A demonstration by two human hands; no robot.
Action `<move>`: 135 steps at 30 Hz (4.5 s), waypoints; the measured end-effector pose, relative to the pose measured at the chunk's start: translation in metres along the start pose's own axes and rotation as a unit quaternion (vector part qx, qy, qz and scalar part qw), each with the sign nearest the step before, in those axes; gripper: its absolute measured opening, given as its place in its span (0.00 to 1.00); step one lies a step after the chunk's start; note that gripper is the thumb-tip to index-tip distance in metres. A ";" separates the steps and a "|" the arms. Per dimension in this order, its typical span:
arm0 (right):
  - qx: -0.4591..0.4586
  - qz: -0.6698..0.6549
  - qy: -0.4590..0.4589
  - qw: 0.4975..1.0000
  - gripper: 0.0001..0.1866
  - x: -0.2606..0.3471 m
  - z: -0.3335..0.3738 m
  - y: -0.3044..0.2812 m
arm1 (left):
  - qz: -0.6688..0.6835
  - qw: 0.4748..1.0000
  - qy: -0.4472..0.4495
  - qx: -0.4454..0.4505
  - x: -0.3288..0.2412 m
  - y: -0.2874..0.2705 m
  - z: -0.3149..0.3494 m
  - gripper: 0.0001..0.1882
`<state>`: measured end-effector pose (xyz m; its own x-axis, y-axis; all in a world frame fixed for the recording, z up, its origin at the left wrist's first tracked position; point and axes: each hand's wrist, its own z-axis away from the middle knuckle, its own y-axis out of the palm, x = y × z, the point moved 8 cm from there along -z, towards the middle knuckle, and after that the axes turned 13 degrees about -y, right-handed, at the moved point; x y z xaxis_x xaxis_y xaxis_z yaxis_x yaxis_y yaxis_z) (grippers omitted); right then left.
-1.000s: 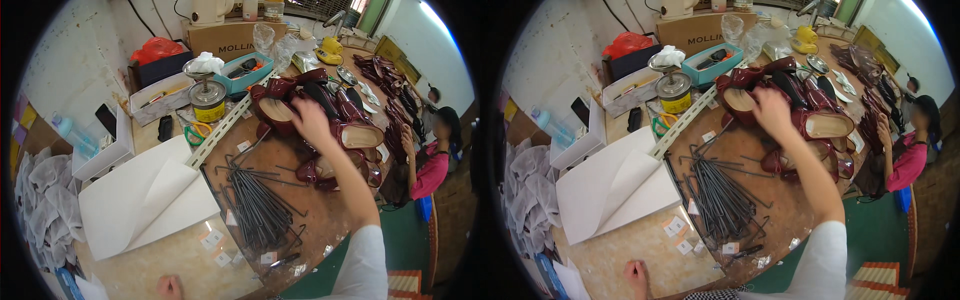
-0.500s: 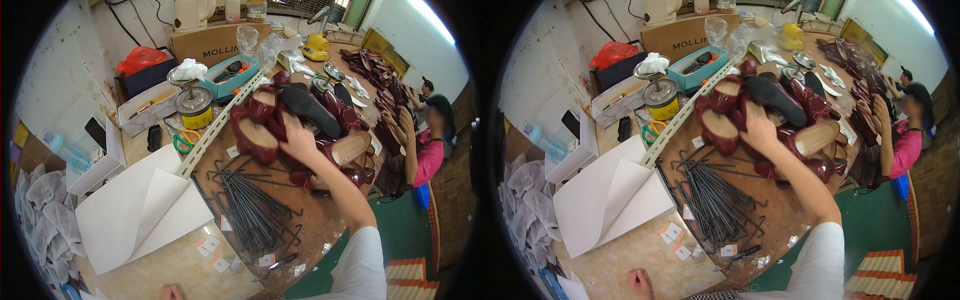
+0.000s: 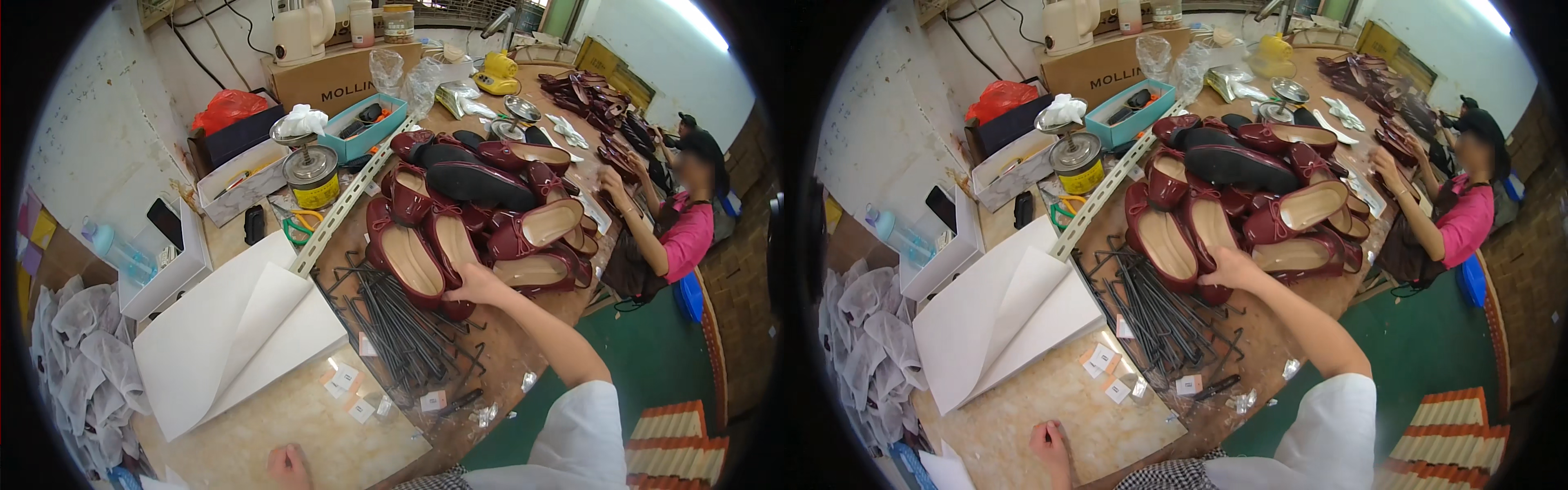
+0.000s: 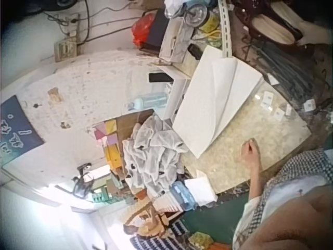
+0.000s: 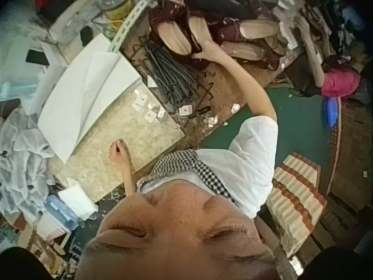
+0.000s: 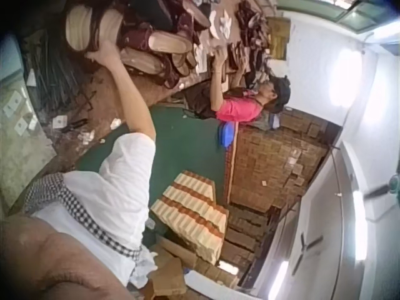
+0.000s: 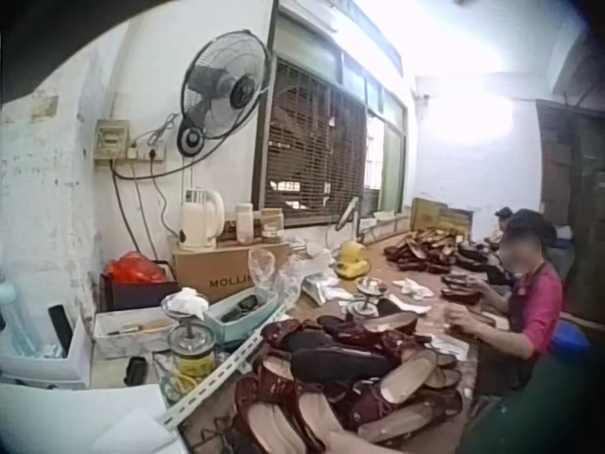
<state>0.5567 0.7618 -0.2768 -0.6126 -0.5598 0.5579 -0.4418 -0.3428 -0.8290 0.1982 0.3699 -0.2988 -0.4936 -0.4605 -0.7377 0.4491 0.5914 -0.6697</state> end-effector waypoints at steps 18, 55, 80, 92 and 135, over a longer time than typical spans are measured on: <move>-0.137 -0.436 -0.077 0.886 0.28 0.211 0.043 -0.132 | 0.171 0.972 -0.084 0.139 -0.033 -0.009 0.014 0.09; -0.120 -0.069 -0.150 0.979 0.11 0.328 0.119 0.153 | 0.434 0.886 -0.161 0.041 0.063 -0.118 0.051 0.32; -0.026 -0.142 -0.071 0.987 0.15 0.287 0.119 0.195 | 0.354 0.929 -0.106 0.035 0.045 -0.119 0.052 0.41; -0.004 -0.203 -0.030 0.979 0.16 0.272 0.110 0.213 | 0.362 0.920 -0.148 0.009 0.058 -0.121 0.054 0.38; -0.108 -0.150 -0.114 0.976 0.34 0.308 0.134 0.151 | -0.252 0.967 -0.003 -0.025 -0.007 -0.027 -0.226 0.33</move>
<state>0.3893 0.4361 -0.2351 -0.2834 -0.6203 0.7314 -0.7223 -0.3636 -0.5883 0.0212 0.5067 -0.2560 -0.6364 -0.7025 -0.3187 0.1157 0.3216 -0.9398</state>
